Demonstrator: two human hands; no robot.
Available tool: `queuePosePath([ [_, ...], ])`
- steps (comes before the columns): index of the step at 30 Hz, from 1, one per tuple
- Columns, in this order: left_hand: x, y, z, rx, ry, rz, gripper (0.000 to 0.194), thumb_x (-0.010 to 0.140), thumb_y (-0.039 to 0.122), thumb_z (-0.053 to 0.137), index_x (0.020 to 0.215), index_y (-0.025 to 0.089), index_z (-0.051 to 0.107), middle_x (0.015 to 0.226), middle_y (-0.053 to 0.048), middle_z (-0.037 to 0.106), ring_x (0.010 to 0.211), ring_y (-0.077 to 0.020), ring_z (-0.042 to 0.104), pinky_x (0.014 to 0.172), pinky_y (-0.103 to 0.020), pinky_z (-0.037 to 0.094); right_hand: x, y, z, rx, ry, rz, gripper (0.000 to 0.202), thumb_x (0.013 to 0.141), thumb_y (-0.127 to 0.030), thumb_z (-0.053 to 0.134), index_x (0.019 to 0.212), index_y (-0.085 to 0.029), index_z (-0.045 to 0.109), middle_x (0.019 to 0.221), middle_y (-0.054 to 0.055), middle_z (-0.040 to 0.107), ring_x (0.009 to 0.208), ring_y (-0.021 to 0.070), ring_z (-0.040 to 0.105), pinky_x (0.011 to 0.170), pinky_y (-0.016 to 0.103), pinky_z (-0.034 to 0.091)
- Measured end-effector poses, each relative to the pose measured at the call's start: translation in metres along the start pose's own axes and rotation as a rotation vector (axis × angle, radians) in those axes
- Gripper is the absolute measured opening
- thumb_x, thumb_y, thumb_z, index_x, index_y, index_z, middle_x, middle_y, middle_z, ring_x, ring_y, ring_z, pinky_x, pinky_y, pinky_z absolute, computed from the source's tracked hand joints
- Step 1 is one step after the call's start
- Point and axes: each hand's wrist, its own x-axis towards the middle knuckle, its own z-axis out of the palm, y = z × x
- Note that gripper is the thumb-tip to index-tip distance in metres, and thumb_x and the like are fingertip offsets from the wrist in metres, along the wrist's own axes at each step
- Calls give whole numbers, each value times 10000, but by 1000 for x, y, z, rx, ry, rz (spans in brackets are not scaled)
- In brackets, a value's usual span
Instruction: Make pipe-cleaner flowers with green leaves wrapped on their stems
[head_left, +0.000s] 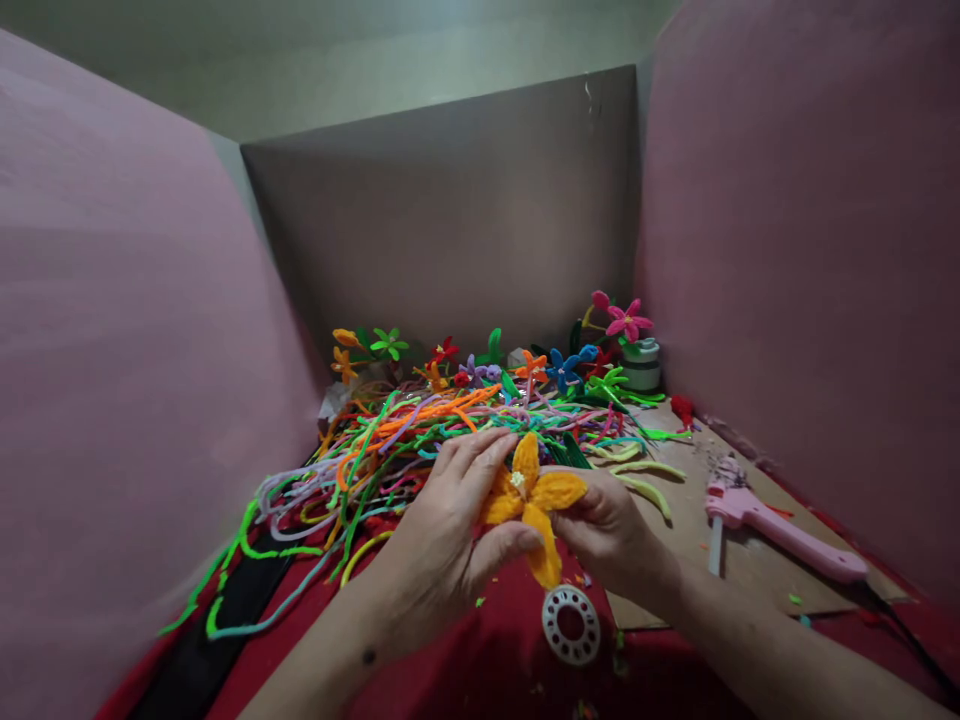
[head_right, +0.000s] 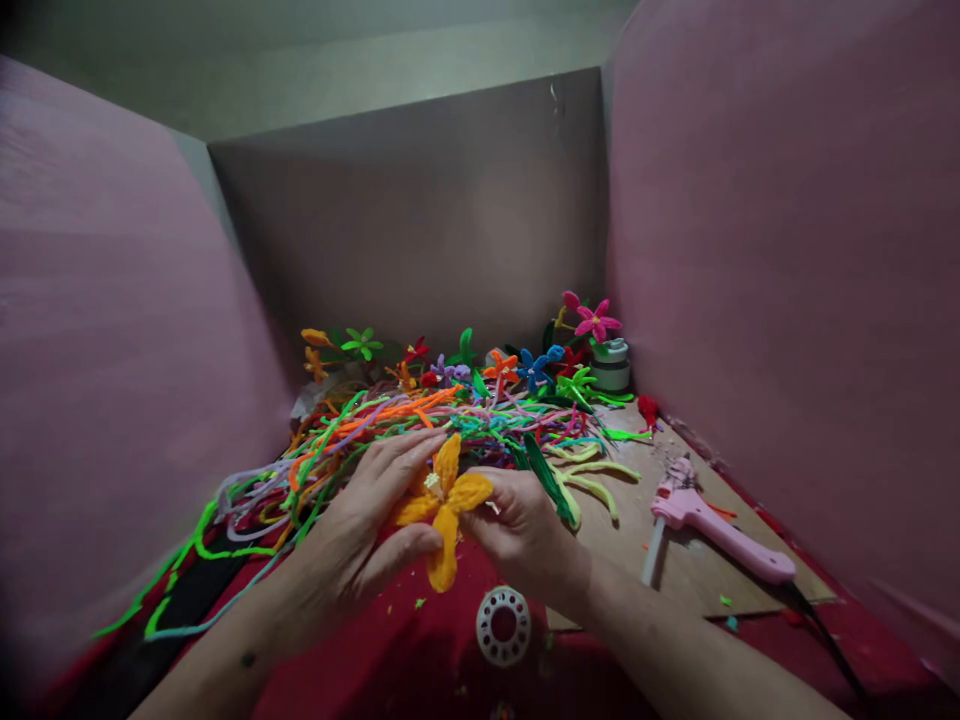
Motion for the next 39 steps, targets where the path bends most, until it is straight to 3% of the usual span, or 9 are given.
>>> queuePosePath([
  [4, 1, 0, -2, 21, -26, 3, 625, 823, 436, 491, 1374, 224, 286, 1387, -122, 367, 1269, -269, 324, 1019, -480, 339, -1, 1, 1, -20, 1, -1, 185, 828, -194, 489, 652, -174, 539, 597, -14, 505, 541, 104, 459, 519, 224, 414],
  [10, -4, 8, -8, -8, 14, 74, 867, 751, 555, 499, 1431, 245, 59, 1487, -115, 171, 1345, -281, 181, 1070, -482, 257, 0, 1, 1, -85, 25, -58, 201, 809, -165, 495, 609, -180, 498, 585, -20, 470, 539, 103, 436, 511, 223, 386],
  [14, -2, 7, 10, 11, -48, 96, 826, 762, 531, 513, 1424, 250, 107, 1484, -118, 187, 1351, -284, 166, 1063, -498, 258, 0, 3, 0, -45, 47, -10, 177, 810, -163, 483, 636, -179, 509, 602, -9, 487, 559, 111, 454, 527, 226, 413],
  [17, 0, 3, 21, 44, -23, 100, 795, 769, 507, 529, 1415, 239, 151, 1477, -132, 197, 1352, -291, 152, 1059, -522, 236, 1, 3, 0, -10, 52, -2, 161, 804, -148, 482, 653, -174, 532, 607, -13, 497, 549, 103, 451, 513, 215, 408],
  [25, -3, 14, 6, 178, 99, 143, 710, 747, 516, 547, 1369, 287, 296, 1499, -102, 73, 1344, -325, 142, 1036, -514, 265, 2, 1, 2, -47, 98, 1, 157, 815, -174, 509, 665, -173, 552, 616, -17, 527, 542, 97, 453, 507, 204, 396],
  [29, -3, 11, 21, 215, 103, 123, 707, 753, 512, 543, 1360, 226, 318, 1448, -158, 225, 1313, -328, 217, 1019, -538, 274, 1, 3, 3, -53, 130, -45, 200, 831, -230, 505, 641, -172, 532, 609, -12, 526, 539, 101, 451, 504, 212, 392],
  [34, -2, 8, 35, 240, 93, 109, 683, 748, 502, 553, 1340, 232, 348, 1397, -164, 331, 1303, -346, 228, 1002, -561, 286, -1, 6, 4, -11, 152, -24, 214, 842, -250, 494, 644, -176, 523, 632, -9, 528, 556, 104, 460, 504, 211, 396],
  [39, -3, 11, 34, 240, 168, 116, 693, 780, 429, 559, 1366, 181, 283, 1465, -183, 161, 1328, -334, 175, 1012, -532, 292, -1, 5, 4, 15, 107, 66, 162, 826, -250, 522, 686, -171, 543, 644, -7, 518, 577, 109, 458, 529, 217, 416],
])
